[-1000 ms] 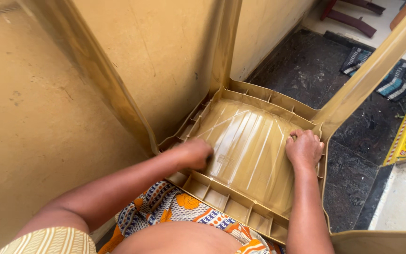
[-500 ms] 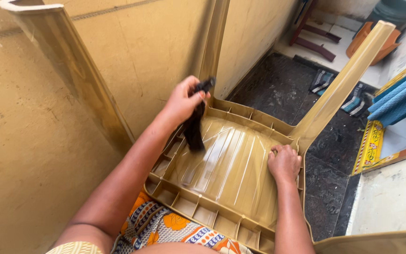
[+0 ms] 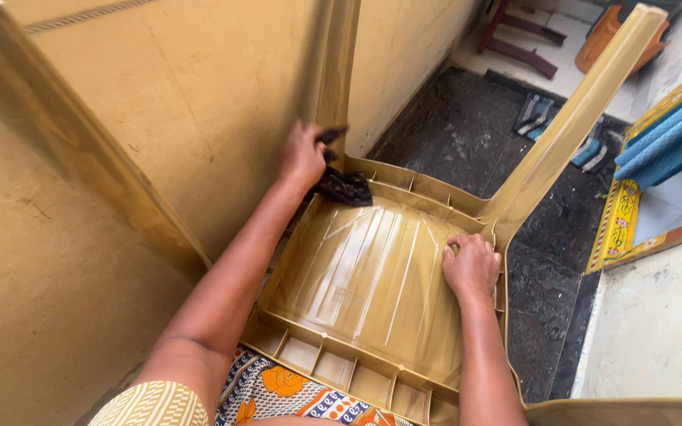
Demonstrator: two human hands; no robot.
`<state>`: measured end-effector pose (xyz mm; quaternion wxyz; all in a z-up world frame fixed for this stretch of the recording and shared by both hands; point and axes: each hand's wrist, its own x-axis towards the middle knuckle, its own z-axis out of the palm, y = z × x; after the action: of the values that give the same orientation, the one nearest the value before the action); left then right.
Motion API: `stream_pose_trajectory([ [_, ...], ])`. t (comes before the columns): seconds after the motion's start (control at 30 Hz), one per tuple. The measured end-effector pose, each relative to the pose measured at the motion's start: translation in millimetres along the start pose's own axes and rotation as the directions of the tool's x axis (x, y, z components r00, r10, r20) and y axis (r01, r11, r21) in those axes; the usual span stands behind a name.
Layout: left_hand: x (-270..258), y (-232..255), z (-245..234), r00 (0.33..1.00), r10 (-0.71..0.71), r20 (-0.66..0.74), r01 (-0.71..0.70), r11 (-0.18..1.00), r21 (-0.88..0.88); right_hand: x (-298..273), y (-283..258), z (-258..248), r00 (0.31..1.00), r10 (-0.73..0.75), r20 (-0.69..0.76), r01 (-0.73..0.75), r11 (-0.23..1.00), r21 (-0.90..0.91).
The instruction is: The person cleans the underside of a plastic chair by hand using a cloth, then rinses the cloth in a blue bucket of water and continues wiping the chair's surface.
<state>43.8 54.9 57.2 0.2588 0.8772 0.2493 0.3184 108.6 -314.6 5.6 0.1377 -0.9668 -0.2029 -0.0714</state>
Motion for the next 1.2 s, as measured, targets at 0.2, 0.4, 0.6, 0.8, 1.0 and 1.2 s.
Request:
stream_pose_trajectory([
  [0.2, -31.4, -33.2, 73.9, 0.918, -0.227, 0.327, 0.179, 0.969, 0.171, 3.7, 1.9, -0.7, 1.0, -0.006, 0.015, 0.005, 0.999, 0.031],
  [0.4, -16.8, -42.2, 57.8, 0.852, -0.209, 0.48, 0.145, 0.975, 0.167, 4.5, -1.0, -2.2, 1.0, -0.001, 0.019, 0.001, 0.999, 0.037],
  [0.6, -12.7, -106.0, 103.6, 0.892, -0.233, 0.388, 0.145, 0.959, 0.244, 1.4, -8.6, -15.0, 0.992, 0.054, 0.114, -0.053, 0.998, -0.014],
  [0.8, -8.5, -118.9, 80.6, 0.976, -0.209, -0.057, 0.173, 0.912, -0.371, -0.5, -6.0, -12.6, 0.988, 0.06, 0.144, -0.066, 0.997, 0.033],
  [1.0, 49.2, -13.8, 33.5, 0.98, 0.041, -0.196, -0.141, 0.836, -0.53, -0.1, -4.2, -10.7, 1.0, 0.009, 0.029, -0.011, 0.998, 0.069],
  [1.2, 44.4, -11.1, 123.5, 0.944, 0.06, 0.324, -0.052, 0.998, -0.034, 4.1, -2.6, -5.9, 0.997, 0.041, -0.067, -0.027, 0.981, 0.19],
])
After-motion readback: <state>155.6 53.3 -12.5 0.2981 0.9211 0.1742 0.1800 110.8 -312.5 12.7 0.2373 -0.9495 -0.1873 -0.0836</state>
